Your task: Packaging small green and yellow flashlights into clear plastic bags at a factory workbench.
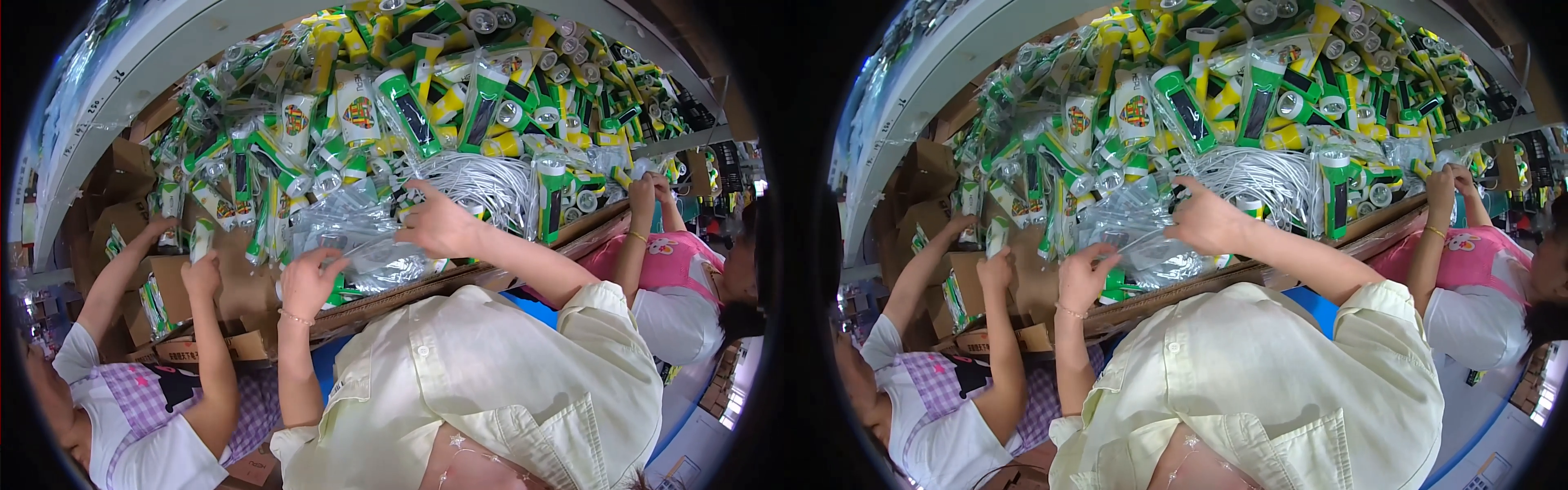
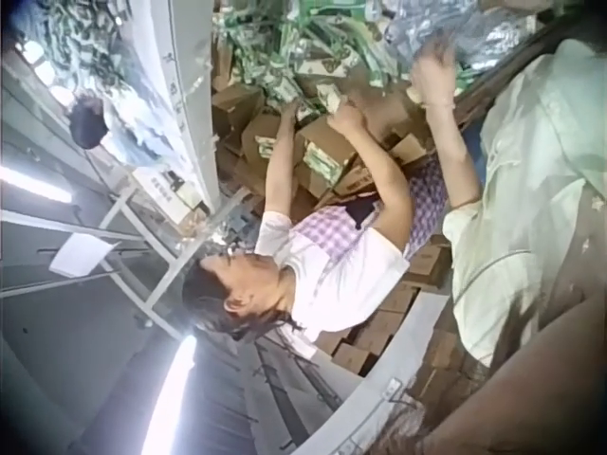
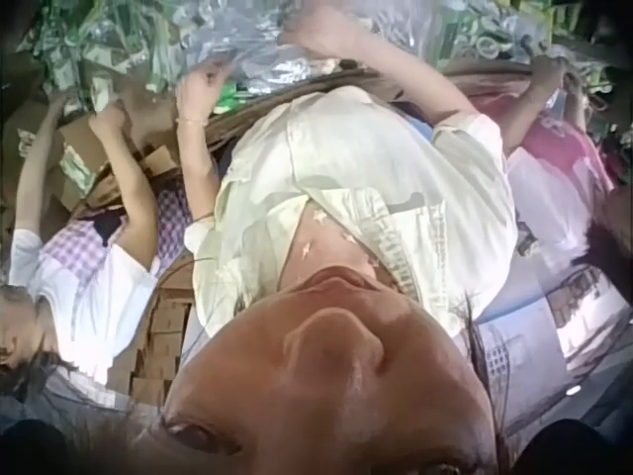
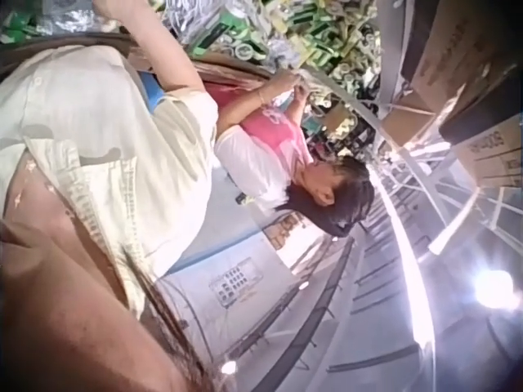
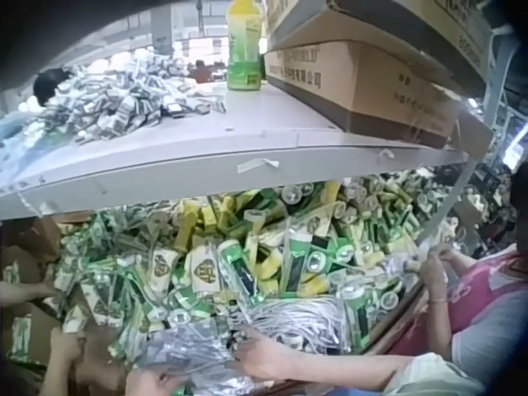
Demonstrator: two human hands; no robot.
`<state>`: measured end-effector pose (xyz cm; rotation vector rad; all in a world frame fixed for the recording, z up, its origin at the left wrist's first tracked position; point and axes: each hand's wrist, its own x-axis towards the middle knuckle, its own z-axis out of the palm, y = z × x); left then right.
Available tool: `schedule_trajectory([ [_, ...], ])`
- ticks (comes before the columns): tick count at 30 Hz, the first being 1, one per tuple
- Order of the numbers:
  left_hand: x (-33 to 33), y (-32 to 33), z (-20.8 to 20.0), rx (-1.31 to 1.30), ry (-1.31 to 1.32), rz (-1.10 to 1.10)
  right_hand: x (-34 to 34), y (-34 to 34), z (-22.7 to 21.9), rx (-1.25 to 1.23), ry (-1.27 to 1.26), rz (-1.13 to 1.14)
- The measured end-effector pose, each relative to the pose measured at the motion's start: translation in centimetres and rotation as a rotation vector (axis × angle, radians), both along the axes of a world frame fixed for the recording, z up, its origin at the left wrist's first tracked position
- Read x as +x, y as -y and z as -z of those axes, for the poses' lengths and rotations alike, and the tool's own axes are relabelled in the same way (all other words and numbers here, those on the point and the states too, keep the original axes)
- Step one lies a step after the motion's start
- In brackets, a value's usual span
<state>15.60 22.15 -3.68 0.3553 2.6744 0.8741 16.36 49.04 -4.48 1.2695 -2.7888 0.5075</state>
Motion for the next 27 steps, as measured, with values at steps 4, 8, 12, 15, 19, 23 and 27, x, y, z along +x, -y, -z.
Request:
schedule_trajectory([
  [4, 0.2, -2.9, 0.1, -0.009, -0.131, 0.049, -0.5, 2.2, -1.3, -0.045, -0.134, -0.003],
  [8, -0.5, -1.1, 1.1, -0.076, -0.334, -0.107, -1.2, 1.0, -0.6, 0.048, -0.114, 0.057],
  [12, -0.6, -0.4, 1.0, -0.412, -0.281, -0.329, -2.7, -1.2, -0.2, 0.298, 0.116, 0.093],
  [15, -0.9, 0.5, 2.1, -0.32, -0.088, -0.376, -5.3, -4.0, -1.4, 0.049, 0.436, 0.185],
  [19, 0.0, 1.4, 2.2, 0.026, -0.018, -0.491, -13.6, -6.7, -3.8, 0.063, -0.229, 0.286],
  [23, -1.0, 1.5, 4.3, 0.141, 0.025, -0.458, -18.9, -9.3, -0.8, 0.675, -0.662, 0.269],
  [27, -1.3, 1.2, 3.4, 0.179, 0.12, -0.525, -20.3, -10.5, -3.0, 0.691, -0.45, 0.185],
])
